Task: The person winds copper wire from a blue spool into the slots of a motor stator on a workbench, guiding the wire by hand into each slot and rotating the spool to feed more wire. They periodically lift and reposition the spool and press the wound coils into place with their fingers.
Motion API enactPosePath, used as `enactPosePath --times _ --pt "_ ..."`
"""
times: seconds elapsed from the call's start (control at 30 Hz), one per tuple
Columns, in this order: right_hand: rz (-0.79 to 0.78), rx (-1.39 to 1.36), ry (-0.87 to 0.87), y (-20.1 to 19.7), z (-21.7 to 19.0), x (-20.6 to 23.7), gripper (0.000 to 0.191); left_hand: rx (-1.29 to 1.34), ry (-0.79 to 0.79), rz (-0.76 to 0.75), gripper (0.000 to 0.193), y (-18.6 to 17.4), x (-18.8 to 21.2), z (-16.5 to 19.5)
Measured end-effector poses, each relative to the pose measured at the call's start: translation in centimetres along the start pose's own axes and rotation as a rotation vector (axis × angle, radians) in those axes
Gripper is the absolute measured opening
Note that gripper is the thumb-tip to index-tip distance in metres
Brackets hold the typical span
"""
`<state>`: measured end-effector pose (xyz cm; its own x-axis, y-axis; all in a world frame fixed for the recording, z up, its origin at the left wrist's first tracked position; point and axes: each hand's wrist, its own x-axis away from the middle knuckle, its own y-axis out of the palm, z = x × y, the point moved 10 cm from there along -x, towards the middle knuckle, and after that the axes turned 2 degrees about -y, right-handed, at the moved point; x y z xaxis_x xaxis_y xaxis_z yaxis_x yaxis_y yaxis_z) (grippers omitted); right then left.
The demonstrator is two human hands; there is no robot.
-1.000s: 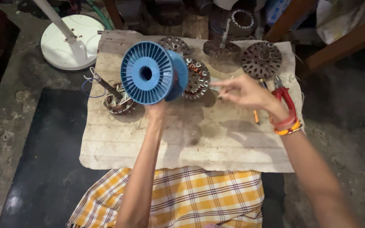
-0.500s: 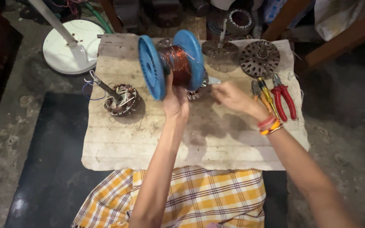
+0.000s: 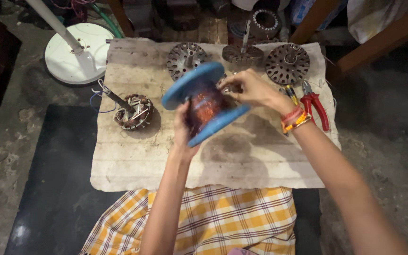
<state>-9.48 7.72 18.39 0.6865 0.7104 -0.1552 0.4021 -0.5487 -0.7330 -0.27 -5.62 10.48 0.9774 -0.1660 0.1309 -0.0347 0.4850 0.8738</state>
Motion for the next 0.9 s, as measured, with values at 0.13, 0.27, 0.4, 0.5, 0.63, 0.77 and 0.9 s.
enactPosePath --times 0.13,0.27,0.4,0.5,0.63,0.77,0.9 --pt "0.152 0.086 0.136 -3.0 1.0 -0.7 0.013 -0.348 -0.218 0.034 0.061 -3.0 0.1 -0.8" --pt "0.421 0.172 0.096 -7.5 -0.2 0.1 0.009 -0.866 0.002 -0.025 0.063 -2.0 0.1 0.6" --pt "0.416 0.221 0.055 -7.3 -2.1 0.8 0.011 -0.978 0.093 0.001 0.059 -0.7 0.5 0.1" --pt "0.393 0.297 -0.002 -6.3 -4.5 2.1 0.016 -0.948 0.265 0.139 0.061 -0.7 0.5 1.5" --pt "0.214 0.449 0.242 -4.4 -5.4 4.2 0.019 -1.04 0.545 0.324 0.056 -1.4 0.9 3.5" --pt "0.032 0.285 0.47 -0.4 -6.9 6.1 0.021 -0.96 0.768 0.387 0.05 -2.1 1.3 3.0" --pt "0.002 0.063 0.411 4.3 -9.4 7.2 0.021 -0.659 0.638 0.482 0.047 -4.1 -0.2 0.9"
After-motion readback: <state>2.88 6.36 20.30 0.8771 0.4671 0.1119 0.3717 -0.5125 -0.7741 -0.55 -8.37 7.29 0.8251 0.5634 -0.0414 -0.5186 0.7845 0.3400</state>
